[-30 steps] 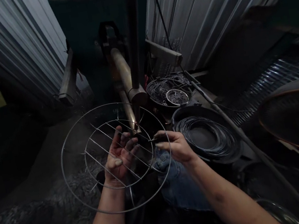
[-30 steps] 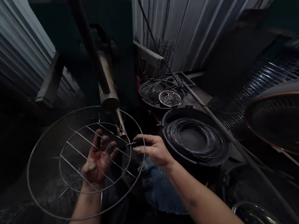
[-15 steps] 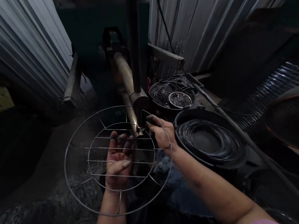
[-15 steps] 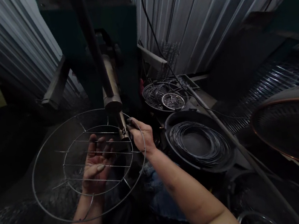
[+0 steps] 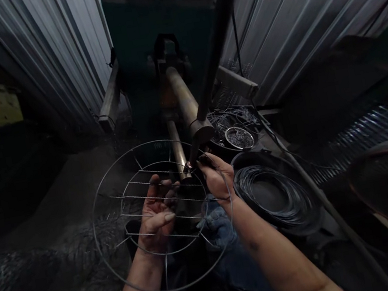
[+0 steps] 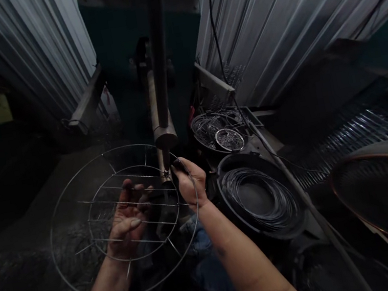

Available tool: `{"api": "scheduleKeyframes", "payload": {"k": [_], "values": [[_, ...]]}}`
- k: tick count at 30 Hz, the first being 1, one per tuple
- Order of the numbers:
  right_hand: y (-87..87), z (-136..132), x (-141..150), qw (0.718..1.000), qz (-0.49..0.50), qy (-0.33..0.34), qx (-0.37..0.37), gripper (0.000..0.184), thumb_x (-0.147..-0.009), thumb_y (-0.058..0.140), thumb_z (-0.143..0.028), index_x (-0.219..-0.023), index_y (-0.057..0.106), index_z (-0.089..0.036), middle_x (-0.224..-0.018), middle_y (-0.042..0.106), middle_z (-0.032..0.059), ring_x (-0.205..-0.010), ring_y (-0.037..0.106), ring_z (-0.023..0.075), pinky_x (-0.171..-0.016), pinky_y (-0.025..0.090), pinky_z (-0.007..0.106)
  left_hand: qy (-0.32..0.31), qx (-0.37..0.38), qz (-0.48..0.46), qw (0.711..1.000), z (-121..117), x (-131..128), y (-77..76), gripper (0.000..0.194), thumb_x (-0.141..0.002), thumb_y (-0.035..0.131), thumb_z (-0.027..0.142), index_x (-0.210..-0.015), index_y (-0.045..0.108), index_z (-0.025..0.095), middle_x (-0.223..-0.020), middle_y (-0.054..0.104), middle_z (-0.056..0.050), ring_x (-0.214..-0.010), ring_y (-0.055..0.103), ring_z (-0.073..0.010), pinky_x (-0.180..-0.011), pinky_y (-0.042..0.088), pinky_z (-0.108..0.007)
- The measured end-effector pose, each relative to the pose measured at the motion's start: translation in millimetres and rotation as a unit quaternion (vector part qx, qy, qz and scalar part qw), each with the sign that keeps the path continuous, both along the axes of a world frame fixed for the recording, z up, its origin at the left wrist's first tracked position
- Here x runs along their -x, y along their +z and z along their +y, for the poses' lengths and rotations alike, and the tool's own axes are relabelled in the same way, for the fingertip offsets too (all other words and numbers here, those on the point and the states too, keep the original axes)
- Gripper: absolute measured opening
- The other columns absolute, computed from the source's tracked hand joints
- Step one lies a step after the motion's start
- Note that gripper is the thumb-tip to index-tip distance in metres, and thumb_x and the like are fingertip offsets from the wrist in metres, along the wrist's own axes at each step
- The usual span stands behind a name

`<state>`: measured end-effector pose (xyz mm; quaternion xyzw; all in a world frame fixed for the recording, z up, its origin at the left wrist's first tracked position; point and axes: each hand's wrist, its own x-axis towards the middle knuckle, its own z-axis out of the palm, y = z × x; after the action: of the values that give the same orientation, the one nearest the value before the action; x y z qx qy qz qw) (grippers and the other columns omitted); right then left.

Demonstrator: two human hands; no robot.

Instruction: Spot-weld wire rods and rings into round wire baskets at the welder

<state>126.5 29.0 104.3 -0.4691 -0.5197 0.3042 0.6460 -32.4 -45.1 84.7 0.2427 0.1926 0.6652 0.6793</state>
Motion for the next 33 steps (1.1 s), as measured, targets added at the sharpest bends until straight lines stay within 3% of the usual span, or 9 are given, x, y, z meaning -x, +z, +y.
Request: {"api": "scheduleKeyframes", "payload": {"k": [12,21,26,33], "values": [[11.3,7,-1,0.999,-0.008,0.031,0.012,0.013,-0.072,0.065,-0.031,-0.072,0.066,-0.018,-0.068,0.060,-0.0008,-0.067,0.055,0.0158,-0.068,0.047,0.028,-0.001,-0.033,0.021,0.999,8,1,-2.8,0.076,-0.055,0.075,0.010,-0.125,0.056,0.034,-0.122,0.059,-0.001,-0.120,0.051,-0.0251,-0.084,0.047,-0.025],[4.3,16,-3,0.998,0.019,0.048,0.018,0.016,-0.070,0.065,-0.032,-0.075,0.067,-0.017,-0.072,0.063,0.0007,-0.072,0.057,0.0173,-0.073,0.047,0.030,0.006,-0.022,0.008,1.000,8,-6,0.5,0.073,-0.059,0.070,0.008,-0.126,0.055,0.034,-0.123,0.058,0.000,-0.119,0.052,-0.0246,-0.089,0.047,-0.027],[1.7,19,-3,0.999,0.008,0.039,-0.004,0.013,-0.070,0.066,-0.030,-0.073,0.067,-0.017,-0.070,0.060,-0.0002,-0.070,0.054,0.0155,-0.069,0.046,0.028,0.007,-0.023,0.013,1.000,9,-5,-1.7,0.072,-0.059,0.071,0.010,-0.125,0.055,0.035,-0.123,0.058,0.001,-0.119,0.052,-0.0244,-0.092,0.046,-0.030],[7.0,20,-1,0.997,0.045,0.053,0.021,0.014,-0.066,0.068,-0.031,-0.071,0.067,-0.018,-0.066,0.057,-0.0019,-0.064,0.050,0.0133,-0.063,0.044,0.026,0.001,-0.027,0.027,0.999,10,-2,-3.6,0.073,-0.057,0.073,0.010,-0.124,0.056,0.035,-0.124,0.059,0.001,-0.120,0.051,-0.0239,-0.089,0.047,-0.028]]}}
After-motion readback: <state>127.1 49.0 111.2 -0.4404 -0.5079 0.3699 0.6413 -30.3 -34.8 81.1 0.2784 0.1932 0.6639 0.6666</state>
